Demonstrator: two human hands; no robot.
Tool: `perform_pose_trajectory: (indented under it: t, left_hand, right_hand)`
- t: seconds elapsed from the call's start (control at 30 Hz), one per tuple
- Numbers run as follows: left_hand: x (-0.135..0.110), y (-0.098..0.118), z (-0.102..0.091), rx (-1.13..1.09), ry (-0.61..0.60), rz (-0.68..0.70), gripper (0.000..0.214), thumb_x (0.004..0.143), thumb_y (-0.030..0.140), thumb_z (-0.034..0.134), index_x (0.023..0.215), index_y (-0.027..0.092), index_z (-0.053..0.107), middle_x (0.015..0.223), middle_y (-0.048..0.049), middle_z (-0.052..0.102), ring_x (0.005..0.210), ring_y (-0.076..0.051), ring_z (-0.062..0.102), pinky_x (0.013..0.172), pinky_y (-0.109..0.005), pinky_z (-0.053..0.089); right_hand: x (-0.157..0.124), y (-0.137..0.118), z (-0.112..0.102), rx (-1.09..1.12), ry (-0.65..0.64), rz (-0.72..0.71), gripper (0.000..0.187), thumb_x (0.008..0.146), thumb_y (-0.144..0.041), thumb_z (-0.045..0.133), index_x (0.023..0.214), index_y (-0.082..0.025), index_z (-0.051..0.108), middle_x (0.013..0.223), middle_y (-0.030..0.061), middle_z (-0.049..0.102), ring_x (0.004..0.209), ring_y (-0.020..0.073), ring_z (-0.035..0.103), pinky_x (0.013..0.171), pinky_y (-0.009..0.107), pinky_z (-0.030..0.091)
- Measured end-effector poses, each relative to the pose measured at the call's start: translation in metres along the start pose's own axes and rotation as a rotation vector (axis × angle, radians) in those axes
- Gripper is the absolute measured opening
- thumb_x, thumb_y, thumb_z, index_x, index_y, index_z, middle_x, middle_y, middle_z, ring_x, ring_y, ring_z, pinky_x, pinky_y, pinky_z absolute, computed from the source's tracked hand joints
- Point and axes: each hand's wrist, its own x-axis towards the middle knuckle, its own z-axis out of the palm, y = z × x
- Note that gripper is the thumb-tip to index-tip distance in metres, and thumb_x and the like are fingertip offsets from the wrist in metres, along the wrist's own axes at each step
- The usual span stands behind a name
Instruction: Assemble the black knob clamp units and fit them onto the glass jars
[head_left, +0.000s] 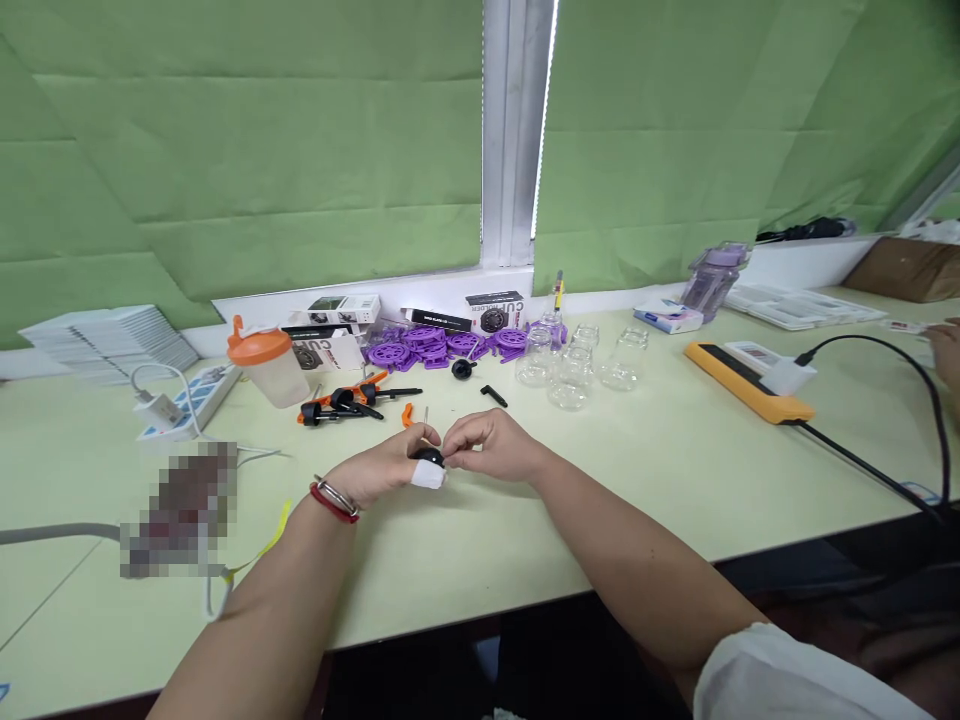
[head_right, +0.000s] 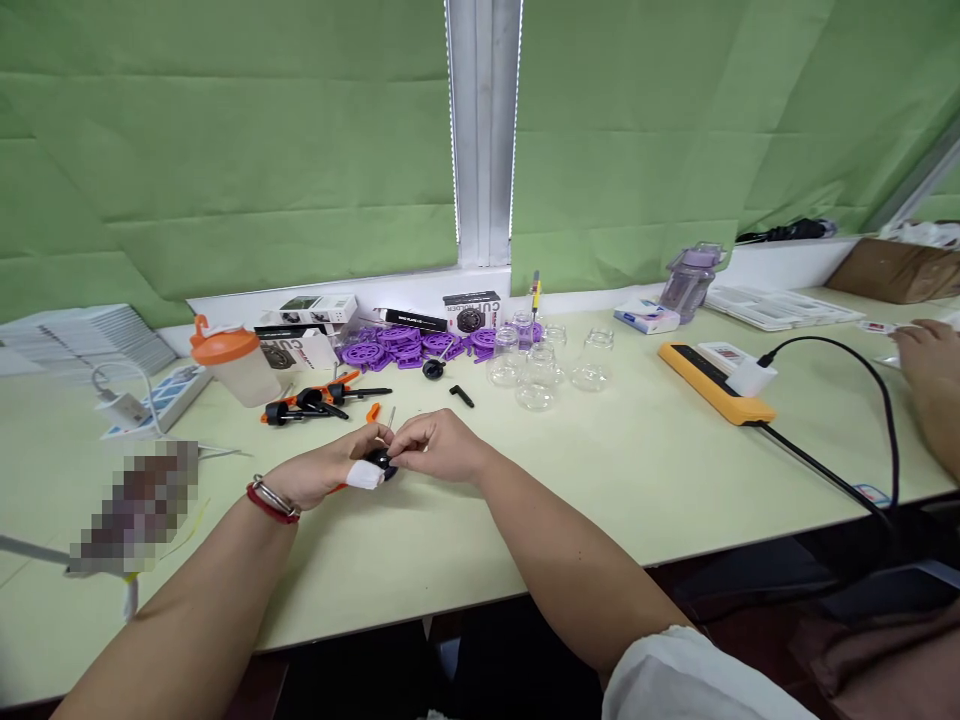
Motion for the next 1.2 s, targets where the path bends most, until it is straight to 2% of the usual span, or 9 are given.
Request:
perform_pose_trajectory:
  t: [0.2,0.3,0.4,0.6,0.93,1.2]
  left_hand:
    - [0.012,0.008,-0.008,-0.111,-0.060,-0.124,0.043,0.055,0.041,0.069,0.089,0.020,0.053,0.084,0.0006,0.053,0.076,-0.016,0.049,0.063,-0.026,0.037]
    - [0.019,0.016,-0.009,-0.143,-0.091,-0.222,0.041,0.054,0.042,0.070,0.083,0.019,0.054,0.080,0.0002,0.055,0.073,-0.016,0.051,0.060,-0.026,0.037]
    - [0.025,0.022,-0.008,-0.135,-0.112,-0.274,0.038,0.053,0.042,0.071,0.080,0.020,0.054,0.077,-0.0001,0.055,0.070,-0.016,0.051,0.056,-0.026,0.037]
    - [0.033,0.023,-0.008,-0.136,-0.154,-0.296,0.038,0.054,0.043,0.070,0.082,0.020,0.057,0.076,-0.0025,0.058,0.068,-0.018,0.053,0.050,-0.027,0.036]
    - [0.035,0.019,-0.011,-0.121,-0.172,-0.302,0.045,0.052,0.047,0.071,0.087,0.022,0.057,0.073,-0.0016,0.057,0.067,-0.019,0.054,0.048,-0.025,0.034]
    - [0.034,0.021,-0.010,-0.143,-0.200,-0.299,0.036,0.055,0.046,0.070,0.077,0.021,0.056,0.075,-0.0006,0.057,0.065,-0.016,0.051,0.049,-0.026,0.033]
  right_hand:
    - [0.001,0.003,-0.004,0.128,0.031,0.099,0.012,0.065,-0.025,0.073,0.071,-0.014,0.072,0.076,0.0055,0.070,0.070,0.0156,0.063,0.067,0.028,0.051]
    - [0.002,0.002,-0.006,0.092,0.052,0.146,0.012,0.064,-0.024,0.074,0.071,-0.014,0.072,0.070,0.0034,0.069,0.064,0.0134,0.061,0.063,0.026,0.049]
    - [0.004,0.002,-0.006,0.044,0.082,0.127,0.009,0.064,-0.021,0.072,0.070,-0.014,0.072,0.068,0.0019,0.069,0.061,0.0112,0.057,0.061,0.024,0.046]
    - [0.006,0.006,-0.005,-0.006,0.085,0.118,0.008,0.065,-0.018,0.071,0.073,-0.016,0.073,0.072,0.0008,0.069,0.063,0.0112,0.059,0.061,0.022,0.046]
    - [0.010,0.008,-0.005,0.096,0.037,0.187,0.010,0.060,-0.016,0.074,0.069,-0.016,0.071,0.071,-0.0002,0.068,0.067,0.0126,0.059,0.066,0.025,0.047]
    - [0.010,0.006,-0.003,0.100,0.044,0.213,0.014,0.057,-0.013,0.075,0.071,-0.014,0.070,0.066,-0.0020,0.063,0.060,0.0096,0.052,0.058,0.021,0.042]
